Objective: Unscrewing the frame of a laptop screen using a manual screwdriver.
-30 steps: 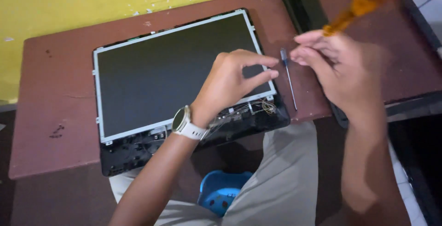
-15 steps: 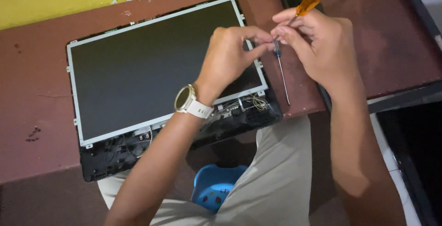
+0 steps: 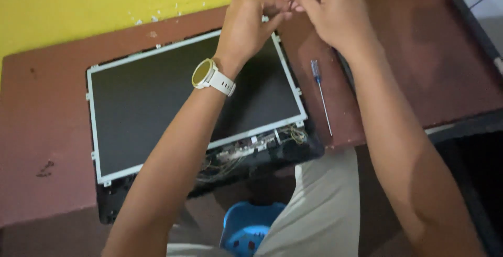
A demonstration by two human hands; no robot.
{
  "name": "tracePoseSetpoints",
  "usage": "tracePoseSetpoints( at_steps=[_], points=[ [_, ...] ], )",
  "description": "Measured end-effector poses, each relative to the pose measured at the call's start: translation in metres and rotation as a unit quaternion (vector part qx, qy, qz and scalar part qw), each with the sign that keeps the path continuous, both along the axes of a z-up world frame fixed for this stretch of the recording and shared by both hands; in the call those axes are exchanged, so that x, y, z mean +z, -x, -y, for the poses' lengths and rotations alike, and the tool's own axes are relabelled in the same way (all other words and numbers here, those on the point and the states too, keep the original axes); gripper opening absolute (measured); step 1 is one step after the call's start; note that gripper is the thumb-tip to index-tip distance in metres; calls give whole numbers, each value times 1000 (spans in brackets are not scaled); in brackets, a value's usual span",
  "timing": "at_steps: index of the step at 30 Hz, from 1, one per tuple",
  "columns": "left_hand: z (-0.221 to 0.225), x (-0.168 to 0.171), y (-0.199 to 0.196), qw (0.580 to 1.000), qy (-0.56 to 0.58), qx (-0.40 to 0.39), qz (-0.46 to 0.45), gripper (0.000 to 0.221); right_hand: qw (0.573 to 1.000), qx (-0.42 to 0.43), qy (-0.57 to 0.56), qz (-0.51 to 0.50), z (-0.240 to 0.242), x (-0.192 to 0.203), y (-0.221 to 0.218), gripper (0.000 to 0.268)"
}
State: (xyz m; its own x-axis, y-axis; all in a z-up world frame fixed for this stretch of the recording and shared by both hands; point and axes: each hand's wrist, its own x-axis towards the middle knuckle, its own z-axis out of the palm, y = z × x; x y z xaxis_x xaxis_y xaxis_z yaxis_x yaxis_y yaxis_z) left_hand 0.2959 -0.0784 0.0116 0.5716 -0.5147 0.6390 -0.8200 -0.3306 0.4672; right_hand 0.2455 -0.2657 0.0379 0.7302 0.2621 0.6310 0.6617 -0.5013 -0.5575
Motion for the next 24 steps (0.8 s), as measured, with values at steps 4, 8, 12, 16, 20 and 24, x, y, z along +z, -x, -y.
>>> tracePoseSetpoints(
  at_steps=[4, 8, 12, 16, 20, 24],
  points=[
    [0, -8, -9, 999, 11, 3, -34, 12, 1000, -6, 24, 0, -2, -1, -13, 10],
    [1, -19, -16, 996, -3, 29, -86, 8, 998, -17, 59, 13, -2, -6, -18, 11],
    [1, -27, -17, 995, -5, 34, -90, 6, 998, -7, 59, 0, -5, -7, -15, 10],
    [2, -27, -15, 995, -2, 41, -88, 8, 999, -5, 46, -21, -5, -9, -15, 11],
    [2, -30, -17, 995, -2, 40, -96, 6, 999, 7, 35, -25, -5, -12, -17, 11],
    [2, -34, -19, 995, -5, 46, -88, 7, 999, 10, 29, -32, -6, -12, -16, 11]
  ],
)
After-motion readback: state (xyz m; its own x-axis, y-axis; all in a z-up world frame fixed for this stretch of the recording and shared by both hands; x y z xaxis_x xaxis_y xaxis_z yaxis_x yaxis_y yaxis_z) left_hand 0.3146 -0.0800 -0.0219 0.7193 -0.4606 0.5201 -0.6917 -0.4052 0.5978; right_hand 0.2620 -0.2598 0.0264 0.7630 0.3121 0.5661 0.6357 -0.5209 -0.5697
